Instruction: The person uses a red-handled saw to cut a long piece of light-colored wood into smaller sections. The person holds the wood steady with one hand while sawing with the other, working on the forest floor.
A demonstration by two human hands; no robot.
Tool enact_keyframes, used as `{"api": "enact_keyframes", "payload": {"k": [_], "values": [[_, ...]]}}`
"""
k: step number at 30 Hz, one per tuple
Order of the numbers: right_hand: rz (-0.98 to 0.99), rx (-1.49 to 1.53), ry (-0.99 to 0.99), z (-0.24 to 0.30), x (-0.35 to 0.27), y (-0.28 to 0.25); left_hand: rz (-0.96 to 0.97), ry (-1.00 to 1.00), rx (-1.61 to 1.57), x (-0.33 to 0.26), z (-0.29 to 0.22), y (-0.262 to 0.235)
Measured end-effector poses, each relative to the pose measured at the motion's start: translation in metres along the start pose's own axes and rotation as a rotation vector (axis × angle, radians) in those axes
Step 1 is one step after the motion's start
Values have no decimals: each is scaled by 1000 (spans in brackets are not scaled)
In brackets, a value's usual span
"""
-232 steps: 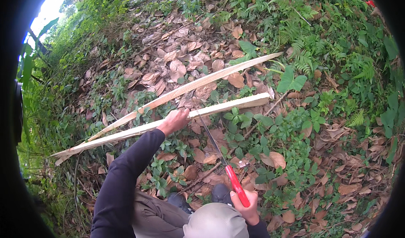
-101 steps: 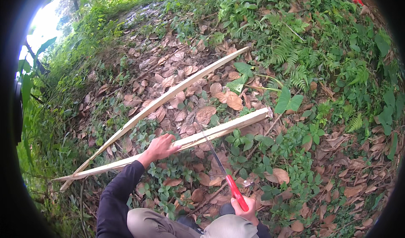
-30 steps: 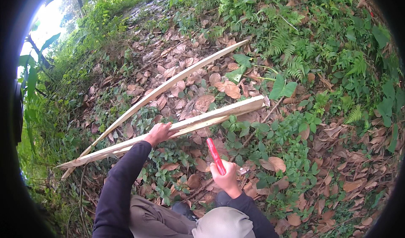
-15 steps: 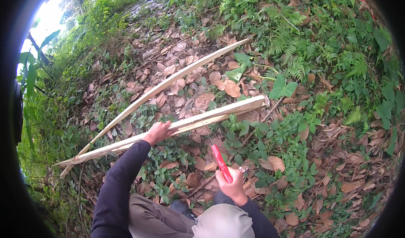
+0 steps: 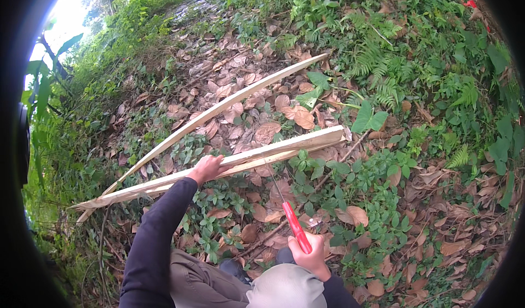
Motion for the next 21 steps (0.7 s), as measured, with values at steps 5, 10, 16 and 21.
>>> {"api": "enact_keyframes", "payload": {"k": [5,10,16,21], "values": [[-25,-28,-129,-17,42,24,21,-20,-27,-4,-10,4],[11,-24,-99,0,22,20,-10,-23,-34,-11,3,0],[-54,8,-70,-7,24,10,32,-35,-13,-2,-10,-6],[-21,-42,-168,-6,46,42,32,-18,-44,-6,1,5]]}}
Point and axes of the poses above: each hand's wrist, its own x-axis towards the middle knuckle, its own y-axis out of the palm, z = x × y, the point moved 4 cm from there along x, towards the middle knuckle, and after that the axes turned 8 degrees about x, right-handed, at the moved point
